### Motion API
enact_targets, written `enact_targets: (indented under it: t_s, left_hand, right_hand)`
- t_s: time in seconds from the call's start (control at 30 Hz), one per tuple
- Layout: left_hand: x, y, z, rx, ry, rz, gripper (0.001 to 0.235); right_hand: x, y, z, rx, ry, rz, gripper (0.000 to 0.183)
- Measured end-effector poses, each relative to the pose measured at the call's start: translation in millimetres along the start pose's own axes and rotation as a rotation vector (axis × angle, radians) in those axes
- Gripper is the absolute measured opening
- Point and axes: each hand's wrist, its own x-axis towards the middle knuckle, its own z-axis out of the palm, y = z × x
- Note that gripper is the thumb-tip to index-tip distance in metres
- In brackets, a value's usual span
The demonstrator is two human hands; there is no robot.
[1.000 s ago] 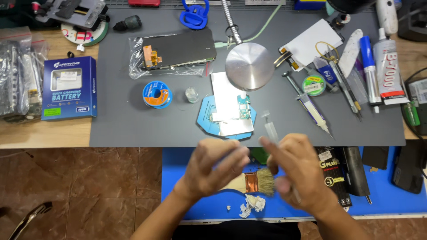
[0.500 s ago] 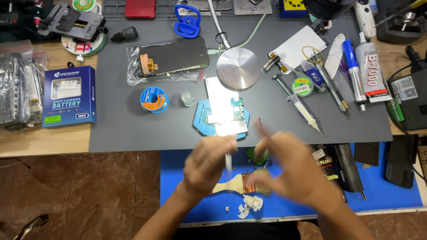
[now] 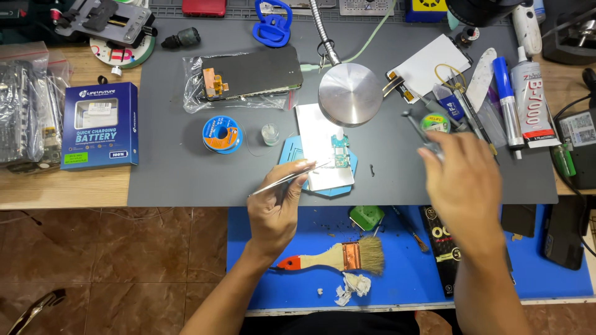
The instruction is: The person applies flux to a small circuit board and uses a hot air gun to heat the components. They then use tweezers to remove a small chip from the board and place it on the work surface.
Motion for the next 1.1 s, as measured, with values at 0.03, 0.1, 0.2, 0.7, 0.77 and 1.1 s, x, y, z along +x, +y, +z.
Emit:
enact_targets:
  t_s: [0.03,0.1,0.2,0.7,0.77,1.1]
  left_hand:
    - [3.8,1.5,-0.8,0.001,0.003,-0.001,0.018]
    - [8.7,4.2,-1.9,0.016,-0.037,0.007,0.017]
    - [18.5,4.8,-3.1,0.136,-0.046,0.119,0.011]
    - [12.8,-6.5,-4.4,0.075,0.001,-0.011,0.014]
    - [13.2,-6.4,-4.7,0.092,-0.003,-0.006,0.015]
    - [14.6,-5.6,-4.8,0.147,-0.019,0.037,0.016]
  right_hand:
    - [3.1,-10.2,-21.8,0.001,-0.002,-0.003,0.031]
    - [6.0,-30.0,-65.4,0.442,-0.195,0.354,0.035]
    - [-6.9,-15.3,-48.4,1.388,-0.029,0.363,0.025]
    - [58.5,-93.3,-36.8,2.063,-0.161,0.246,0.064]
    - [58.6,-91.1,-33.1,2.041,-0.182,0.188,0.064]
    - [60.0,-92.0,-24.5,2.025,-0.225,0.078,0.063]
